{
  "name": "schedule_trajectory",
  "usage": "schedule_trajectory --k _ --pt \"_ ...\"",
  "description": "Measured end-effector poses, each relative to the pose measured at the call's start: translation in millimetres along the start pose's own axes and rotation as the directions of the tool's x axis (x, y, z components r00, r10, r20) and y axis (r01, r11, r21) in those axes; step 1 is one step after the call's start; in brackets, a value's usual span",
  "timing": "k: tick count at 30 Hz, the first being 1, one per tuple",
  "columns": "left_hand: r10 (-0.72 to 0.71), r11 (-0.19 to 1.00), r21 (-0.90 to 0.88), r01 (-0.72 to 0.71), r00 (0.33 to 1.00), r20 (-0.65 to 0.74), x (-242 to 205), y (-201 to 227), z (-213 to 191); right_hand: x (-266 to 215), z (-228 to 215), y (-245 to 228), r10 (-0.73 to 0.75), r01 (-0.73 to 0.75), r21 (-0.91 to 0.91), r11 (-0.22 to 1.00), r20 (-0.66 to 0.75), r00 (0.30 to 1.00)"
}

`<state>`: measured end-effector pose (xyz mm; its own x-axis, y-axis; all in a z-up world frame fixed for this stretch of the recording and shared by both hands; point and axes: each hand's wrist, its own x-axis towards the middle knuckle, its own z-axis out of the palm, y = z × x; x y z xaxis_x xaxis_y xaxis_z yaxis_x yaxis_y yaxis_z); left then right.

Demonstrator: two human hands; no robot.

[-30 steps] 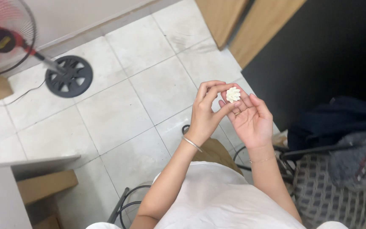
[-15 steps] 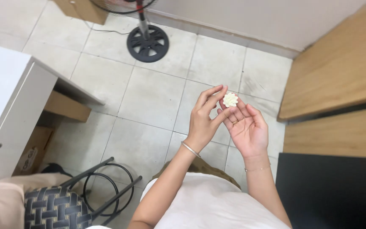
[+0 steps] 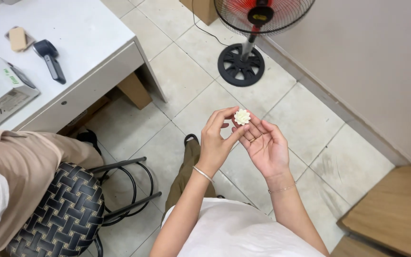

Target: The recorder picks up and inspects flower-shaped soap or candle items from a workbench and moves them toward a display area.

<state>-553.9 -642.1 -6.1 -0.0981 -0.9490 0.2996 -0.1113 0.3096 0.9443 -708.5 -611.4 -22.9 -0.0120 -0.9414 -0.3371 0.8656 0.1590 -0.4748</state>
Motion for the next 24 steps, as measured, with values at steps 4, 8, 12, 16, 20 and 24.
schedule_trajectory --k 4,8,12,16,20,24 --pt "0.003 0.999 0.033 -0.001 0.998 -0.067 63.6 -24.4 -22.3 75.2 22.5 1.0 0.067 -0.076 0.057 0.996 0.145 0.987" --pt "0.053 0.998 0.025 -0.051 0.994 -0.1 147.6 -41.1 -49.6 157.5 76.0 -4.9 0.084 -0.079 -0.055 0.995 0.089 0.993" --pt "0.1 0.995 0.035 -0.097 0.987 -0.126 219.9 -61.1 -74.6 238.6 107.4 -1.9 0.094 -0.094 -0.007 0.996 0.173 0.98" --pt "0.042 0.997 0.07 -0.032 0.988 -0.15 274.1 -84.0 -96.3 297.0 148.5 5.9 0.139 -0.133 -0.049 0.99 0.128 0.982" --pt "-0.005 0.993 0.114 0.027 0.981 -0.193 325.8 -108.2 -110.2 362.2 170.3 9.8 0.189 -0.18 -0.07 0.981 0.151 0.97" --pt "-0.038 0.991 0.114 0.071 0.962 -0.269 387.0 -134.9 -114.7 433.8 187.1 5.2 0.235 -0.224 -0.107 0.969 0.105 0.966"
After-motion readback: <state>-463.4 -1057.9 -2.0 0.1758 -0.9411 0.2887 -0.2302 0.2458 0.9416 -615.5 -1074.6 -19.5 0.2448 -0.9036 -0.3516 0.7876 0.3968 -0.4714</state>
